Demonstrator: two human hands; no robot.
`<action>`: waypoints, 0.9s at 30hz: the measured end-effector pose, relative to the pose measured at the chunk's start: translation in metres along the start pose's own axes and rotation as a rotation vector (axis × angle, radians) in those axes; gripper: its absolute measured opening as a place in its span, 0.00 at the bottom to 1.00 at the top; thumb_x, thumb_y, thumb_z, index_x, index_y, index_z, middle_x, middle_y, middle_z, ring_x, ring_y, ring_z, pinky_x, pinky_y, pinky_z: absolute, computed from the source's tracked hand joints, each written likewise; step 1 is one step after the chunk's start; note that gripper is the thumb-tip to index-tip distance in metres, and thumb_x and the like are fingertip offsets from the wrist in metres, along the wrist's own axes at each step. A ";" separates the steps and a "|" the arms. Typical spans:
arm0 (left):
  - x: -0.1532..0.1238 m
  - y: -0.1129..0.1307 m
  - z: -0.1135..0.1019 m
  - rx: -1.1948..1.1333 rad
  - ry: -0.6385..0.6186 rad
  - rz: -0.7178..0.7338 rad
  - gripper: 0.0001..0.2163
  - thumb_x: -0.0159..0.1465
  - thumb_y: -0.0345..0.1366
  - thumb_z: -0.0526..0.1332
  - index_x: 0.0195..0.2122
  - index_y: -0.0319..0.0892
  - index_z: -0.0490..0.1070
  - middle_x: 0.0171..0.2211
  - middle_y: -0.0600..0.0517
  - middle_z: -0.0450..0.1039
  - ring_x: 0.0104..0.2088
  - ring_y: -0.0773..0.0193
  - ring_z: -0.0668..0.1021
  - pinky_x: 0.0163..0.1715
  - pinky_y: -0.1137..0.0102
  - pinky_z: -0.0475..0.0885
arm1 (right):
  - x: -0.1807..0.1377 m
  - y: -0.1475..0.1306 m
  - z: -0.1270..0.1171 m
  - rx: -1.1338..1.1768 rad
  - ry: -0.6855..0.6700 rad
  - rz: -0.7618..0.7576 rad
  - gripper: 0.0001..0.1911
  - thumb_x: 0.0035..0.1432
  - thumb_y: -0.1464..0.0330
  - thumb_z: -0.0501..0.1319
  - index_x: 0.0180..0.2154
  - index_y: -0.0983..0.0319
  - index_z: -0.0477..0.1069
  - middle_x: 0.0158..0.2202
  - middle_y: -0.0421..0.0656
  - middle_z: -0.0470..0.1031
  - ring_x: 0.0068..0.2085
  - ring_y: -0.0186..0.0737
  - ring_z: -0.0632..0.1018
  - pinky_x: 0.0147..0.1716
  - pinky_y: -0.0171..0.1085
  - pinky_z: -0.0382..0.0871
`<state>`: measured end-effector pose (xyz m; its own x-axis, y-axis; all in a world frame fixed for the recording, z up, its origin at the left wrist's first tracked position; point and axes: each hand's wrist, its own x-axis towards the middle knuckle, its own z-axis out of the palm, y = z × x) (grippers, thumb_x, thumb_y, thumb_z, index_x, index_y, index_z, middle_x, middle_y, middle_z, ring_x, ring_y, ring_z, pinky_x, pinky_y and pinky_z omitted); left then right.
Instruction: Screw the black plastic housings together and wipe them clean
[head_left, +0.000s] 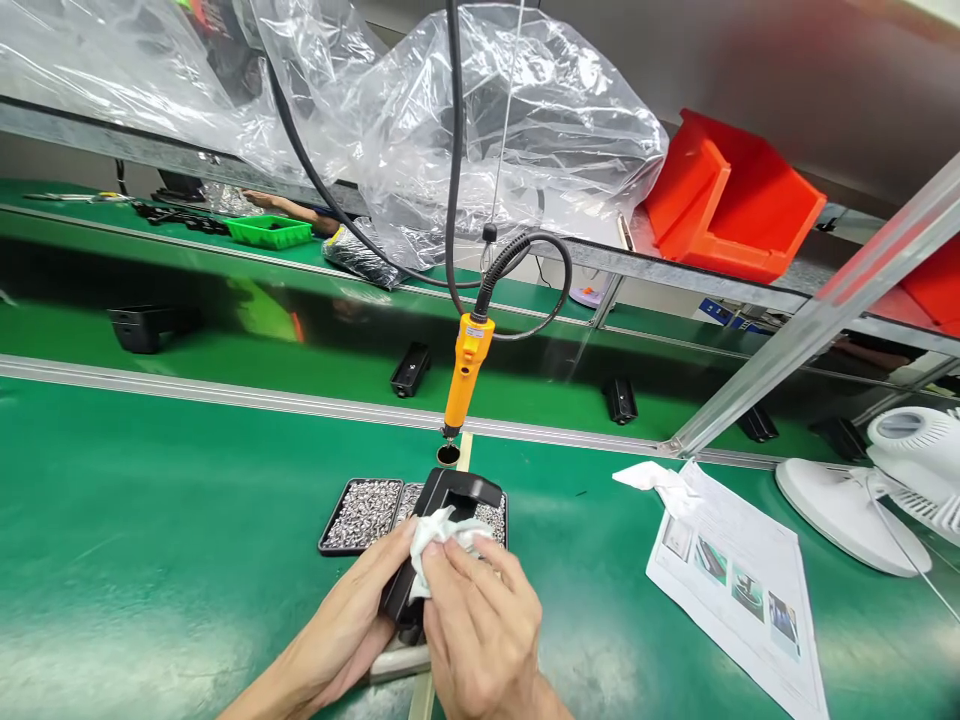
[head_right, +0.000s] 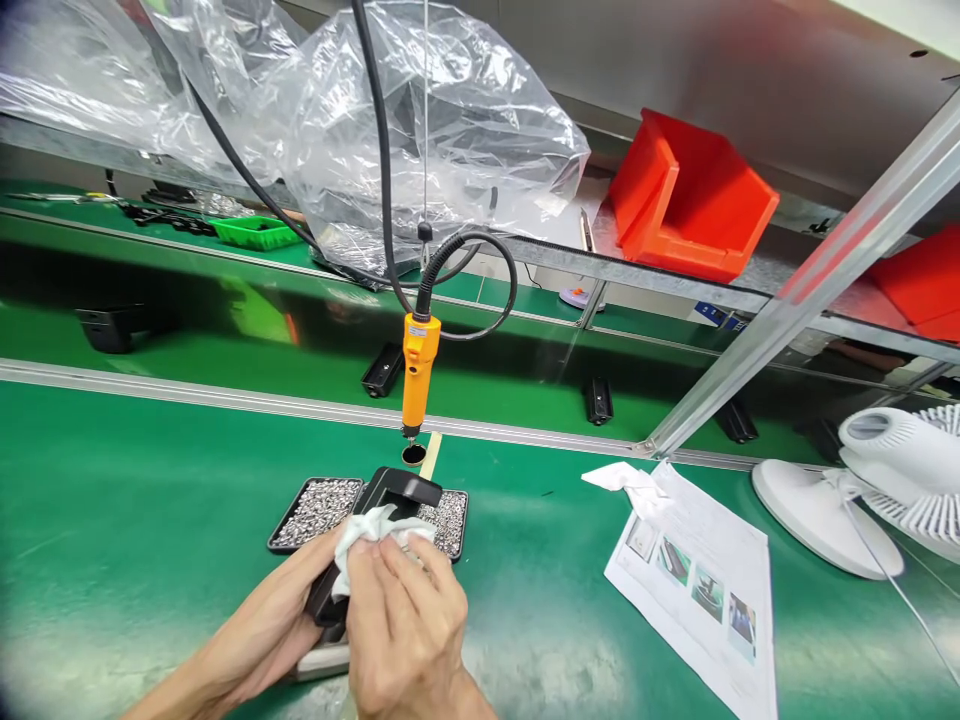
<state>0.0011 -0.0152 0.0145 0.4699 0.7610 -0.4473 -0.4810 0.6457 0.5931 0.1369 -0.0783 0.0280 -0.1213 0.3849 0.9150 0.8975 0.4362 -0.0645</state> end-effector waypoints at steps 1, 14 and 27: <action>0.000 0.000 0.000 0.004 -0.002 -0.002 0.26 0.53 0.43 0.81 0.51 0.41 0.81 0.60 0.45 0.74 0.65 0.50 0.70 0.67 0.65 0.67 | 0.000 0.000 0.000 0.000 -0.001 0.020 0.18 0.62 0.82 0.59 0.53 0.74 0.75 0.45 0.52 0.84 0.48 0.45 0.85 0.50 0.46 0.79; -0.015 0.015 0.013 0.226 -0.314 -0.066 0.27 0.73 0.54 0.56 0.47 0.29 0.78 0.42 0.31 0.80 0.43 0.45 0.82 0.51 0.58 0.76 | -0.018 0.096 -0.069 0.240 0.184 1.115 0.22 0.67 0.51 0.61 0.51 0.60 0.75 0.45 0.46 0.82 0.42 0.42 0.82 0.38 0.36 0.76; 0.021 0.096 -0.035 0.617 0.597 0.608 0.30 0.65 0.45 0.71 0.66 0.48 0.65 0.60 0.50 0.71 0.62 0.49 0.71 0.67 0.59 0.63 | -0.069 0.121 -0.059 -0.294 -0.214 0.501 0.17 0.72 0.66 0.56 0.59 0.59 0.70 0.54 0.49 0.74 0.56 0.47 0.76 0.54 0.47 0.74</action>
